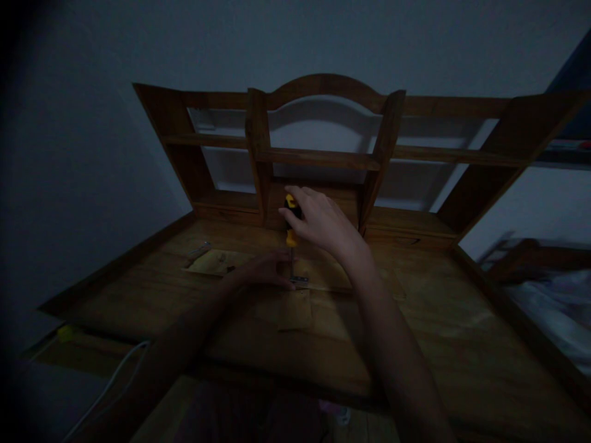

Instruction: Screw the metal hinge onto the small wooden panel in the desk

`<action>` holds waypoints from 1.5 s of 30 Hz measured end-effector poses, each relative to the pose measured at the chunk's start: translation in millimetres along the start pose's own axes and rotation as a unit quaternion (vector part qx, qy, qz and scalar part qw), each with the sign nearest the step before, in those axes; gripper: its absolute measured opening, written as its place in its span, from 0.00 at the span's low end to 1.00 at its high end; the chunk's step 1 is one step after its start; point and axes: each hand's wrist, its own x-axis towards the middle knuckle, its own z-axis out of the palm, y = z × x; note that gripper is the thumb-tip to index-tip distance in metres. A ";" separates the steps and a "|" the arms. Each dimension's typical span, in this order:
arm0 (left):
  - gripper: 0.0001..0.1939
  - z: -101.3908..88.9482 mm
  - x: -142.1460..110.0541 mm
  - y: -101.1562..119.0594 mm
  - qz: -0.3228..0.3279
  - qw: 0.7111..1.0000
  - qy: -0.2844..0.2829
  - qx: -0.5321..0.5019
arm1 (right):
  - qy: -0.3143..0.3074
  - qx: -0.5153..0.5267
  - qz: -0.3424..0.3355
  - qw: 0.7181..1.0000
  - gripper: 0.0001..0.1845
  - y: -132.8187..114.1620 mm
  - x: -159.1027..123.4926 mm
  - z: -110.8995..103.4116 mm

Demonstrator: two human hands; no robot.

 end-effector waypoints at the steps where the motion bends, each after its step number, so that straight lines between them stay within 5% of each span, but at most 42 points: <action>1: 0.43 -0.3 0.0 0.3 0.005 1.000 -0.001 -0.002 | -0.002 -0.002 0.002 1.000 0.26 0.4 0.2 0.5; 9: 0.41 -1.6 0.2 1.3 0.017 1.000 -0.004 -0.011 | -0.029 0.006 0.011 0.999 0.37 0.1 -0.4 -3.6; 29: 0.43 1.7 1.6 -2.4 -0.001 1.000 0.000 -0.005 | -0.017 0.021 0.012 1.000 0.33 6.4 -3.2 -11.8; 45: 0.46 2.0 0.8 -7.4 -0.022 1.000 -0.008 0.014 | 0.064 0.003 0.010 0.998 0.31 -0.9 -5.5 -33.6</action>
